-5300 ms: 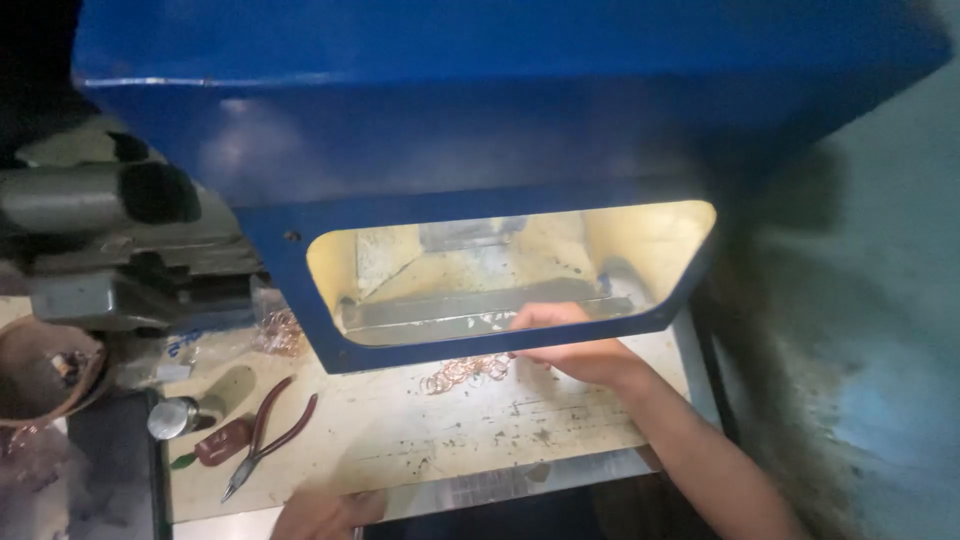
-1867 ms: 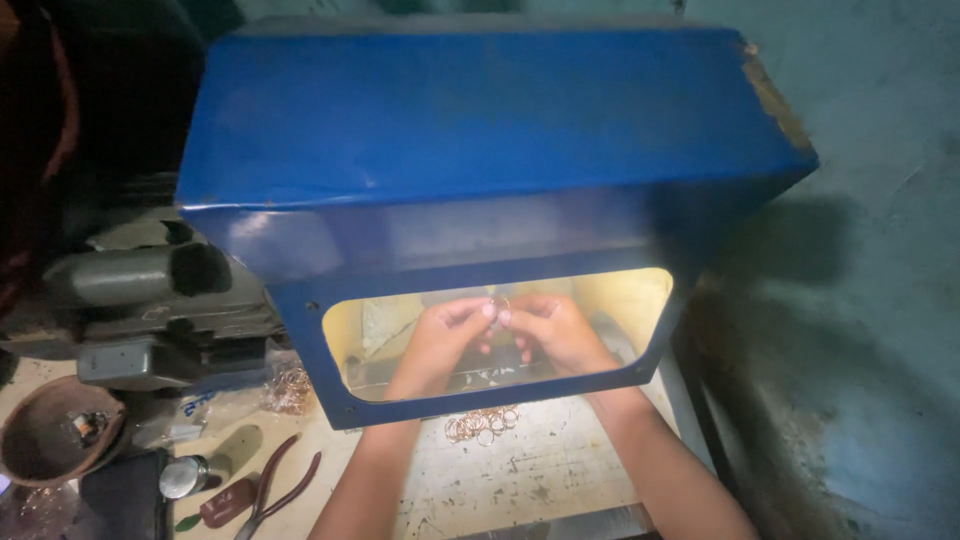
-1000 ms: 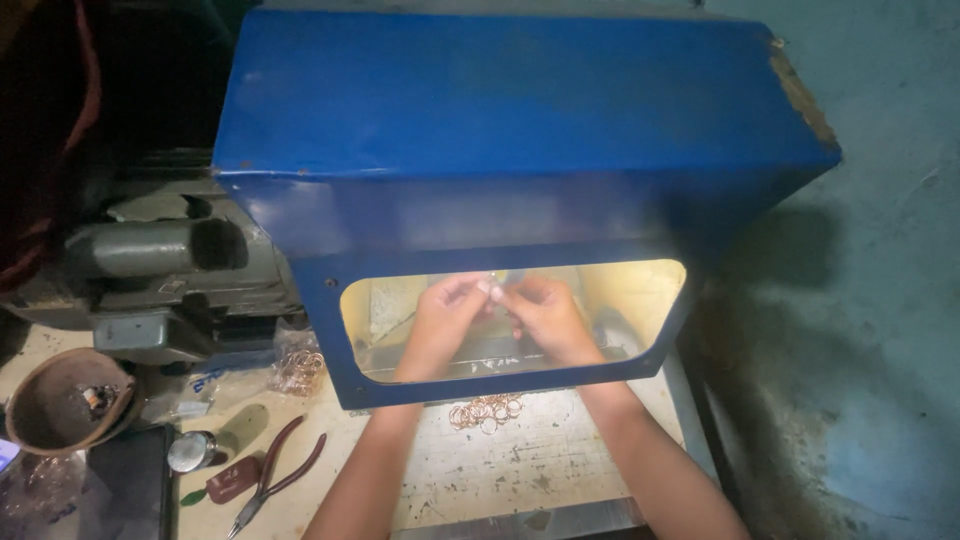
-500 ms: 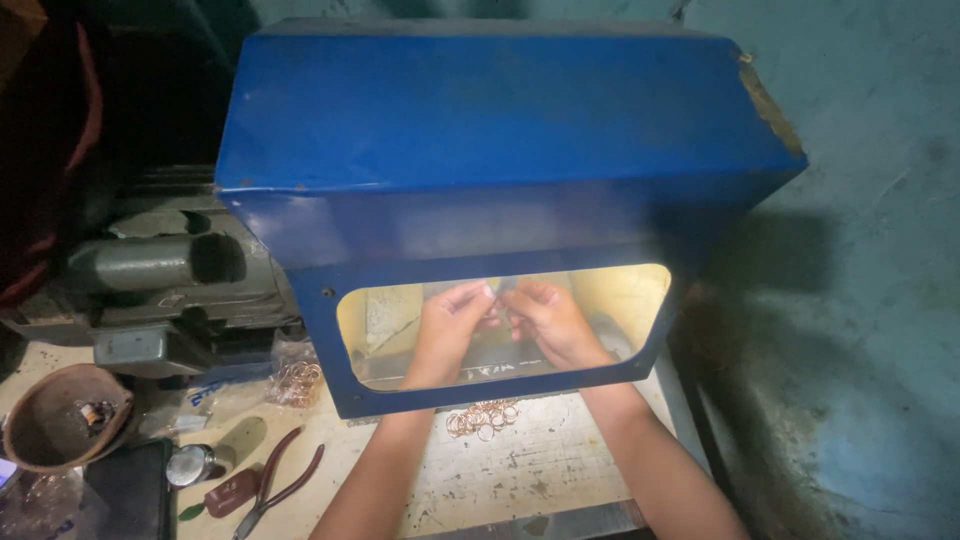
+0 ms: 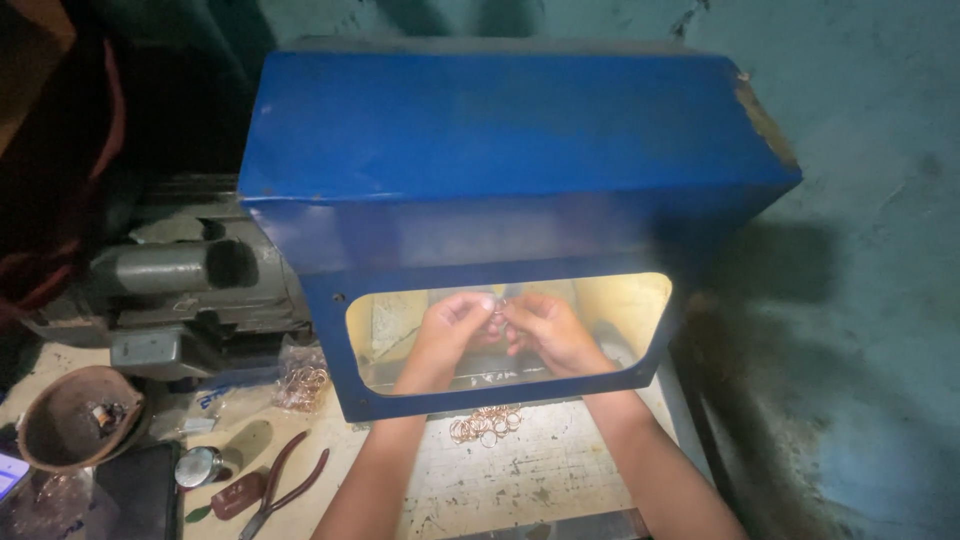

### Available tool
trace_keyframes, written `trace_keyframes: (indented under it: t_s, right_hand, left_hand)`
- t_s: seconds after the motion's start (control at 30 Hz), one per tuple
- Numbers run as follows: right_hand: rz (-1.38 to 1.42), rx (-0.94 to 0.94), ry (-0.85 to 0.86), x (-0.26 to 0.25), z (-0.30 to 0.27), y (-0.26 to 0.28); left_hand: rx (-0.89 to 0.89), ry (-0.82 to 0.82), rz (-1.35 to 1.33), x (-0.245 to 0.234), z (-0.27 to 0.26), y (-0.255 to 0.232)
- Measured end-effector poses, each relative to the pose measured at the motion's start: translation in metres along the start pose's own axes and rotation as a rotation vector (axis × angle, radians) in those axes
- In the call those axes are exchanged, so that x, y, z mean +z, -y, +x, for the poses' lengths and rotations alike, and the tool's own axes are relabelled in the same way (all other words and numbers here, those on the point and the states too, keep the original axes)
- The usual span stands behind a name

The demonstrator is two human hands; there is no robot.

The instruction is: Polishing small metal rings using a bench-mounted polishing machine with a protective enclosure.

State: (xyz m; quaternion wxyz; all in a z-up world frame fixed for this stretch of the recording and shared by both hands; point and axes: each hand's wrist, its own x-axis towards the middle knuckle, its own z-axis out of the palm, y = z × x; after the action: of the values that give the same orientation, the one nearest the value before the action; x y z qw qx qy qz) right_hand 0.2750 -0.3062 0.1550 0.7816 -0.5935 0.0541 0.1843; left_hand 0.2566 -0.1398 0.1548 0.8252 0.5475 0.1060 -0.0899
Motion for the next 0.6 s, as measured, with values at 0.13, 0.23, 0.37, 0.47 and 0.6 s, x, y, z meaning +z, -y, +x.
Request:
trace_keyframes:
  t_s: [0.13, 0.23, 0.37, 0.47, 0.6]
  right_hand:
    - [0.128, 0.016, -0.036, -0.014, 0.021, -0.027]
    - [0.16, -0.003, -0.044, -0.011, 0.028, -0.03]
    - [0.1, 0.036, 0.021, 0.0, 0.007, -0.007]
    - [0.128, 0.086, 0.087, -0.009, 0.008, -0.009]
    - [0.265, 0.1, 0.057, -0.014, 0.018, -0.018]
  left_hand:
    - [0.071, -0.052, -0.053, 0.006, 0.01, 0.022]
    - [0.113, -0.089, -0.019, 0.006, 0.011, 0.018]
    - [0.037, -0.007, 0.011, -0.005, 0.015, 0.016]
    - [0.009, 0.03, 0.01, -0.002, 0.011, 0.01]
    - [0.045, -0.005, -0.063, 0.011, 0.01, 0.007]
